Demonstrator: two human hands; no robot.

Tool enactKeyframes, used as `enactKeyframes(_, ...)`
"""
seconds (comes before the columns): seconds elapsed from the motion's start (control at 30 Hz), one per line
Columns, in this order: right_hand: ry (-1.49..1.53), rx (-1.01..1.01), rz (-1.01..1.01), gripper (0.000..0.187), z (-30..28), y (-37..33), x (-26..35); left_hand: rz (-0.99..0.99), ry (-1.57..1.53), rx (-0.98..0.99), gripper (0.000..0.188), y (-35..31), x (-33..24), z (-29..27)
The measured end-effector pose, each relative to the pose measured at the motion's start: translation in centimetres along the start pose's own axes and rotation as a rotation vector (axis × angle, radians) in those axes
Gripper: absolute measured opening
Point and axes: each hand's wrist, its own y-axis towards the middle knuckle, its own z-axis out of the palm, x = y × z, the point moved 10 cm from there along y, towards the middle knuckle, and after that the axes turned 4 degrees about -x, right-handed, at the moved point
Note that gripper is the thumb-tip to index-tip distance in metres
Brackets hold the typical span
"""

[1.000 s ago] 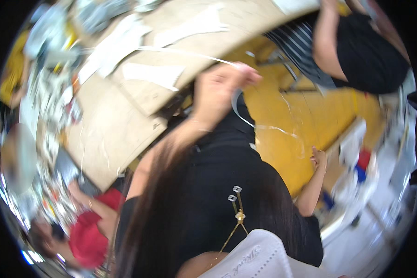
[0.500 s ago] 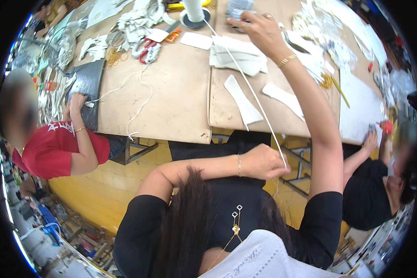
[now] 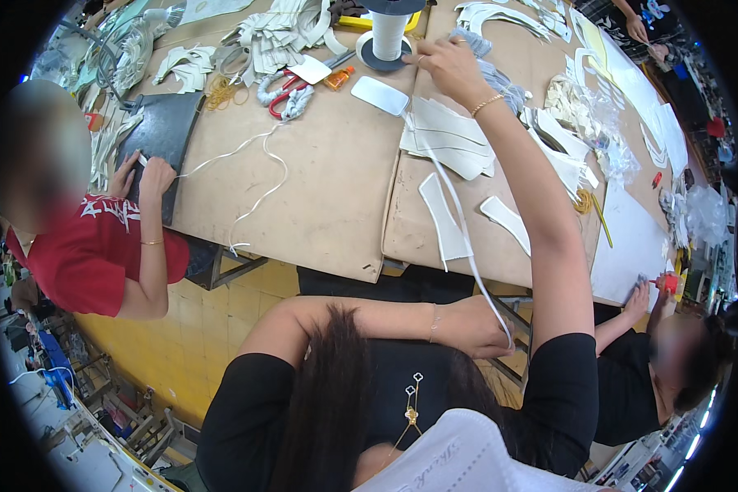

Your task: The person hand-sews white fabric pieces, likely face masks, using a needle and thread. They repeatedly insert the needle, pull the thread through, and trim excess thread with scissors while working at a cluttered table.

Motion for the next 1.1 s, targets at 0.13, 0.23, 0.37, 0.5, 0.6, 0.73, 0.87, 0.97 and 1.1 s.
enactKeyframes(0.13,0.383,-0.222,0.477,0.020,-5.2,-5.4,-3.5,-0.044,0.141,-0.153,0.017,-0.2,-0.1,-2.2)
enactKeyframes(0.23,0.696,0.602,0.633,0.032,-1.1,-12.9,-1.1,-0.060,0.166,-0.159,0.018,-0.7,0.1,-2.4)
enactKeyframes(0.37,0.762,0.659,0.633,0.036,-0.5,-16.2,3.2,-0.076,0.145,-0.035,0.018,-0.9,0.6,-0.1)
enactKeyframes(0.5,0.641,0.057,0.555,0.032,-1.3,-9.8,2.2,-0.126,0.213,0.037,0.021,-1.1,1.2,1.8)
enactKeyframes(0.6,0.593,0.171,0.578,0.028,2.7,-5.1,2.7,-0.162,0.236,0.036,0.025,-1.2,1.8,2.0)
enactKeyframes(0.73,0.583,0.386,0.602,0.027,4.6,-2.4,3.0,-0.176,0.228,0.070,0.028,-1.8,2.5,3.1)
enactKeyframes(0.87,1.089,0.176,0.561,0.030,-3.6,-3.7,0.5,-0.269,0.104,0.364,0.027,-3.5,3.9,8.6)
enactKeyframes(0.97,1.326,-0.118,0.614,0.024,-13.8,-11.2,-3.5,-0.330,0.091,0.547,0.025,-4.8,4.4,11.6)
enactKeyframes(1.1,1.514,-0.581,0.476,0.030,-29.7,-26.6,-6.9,-0.348,0.318,0.510,0.023,-5.8,5.6,7.0)
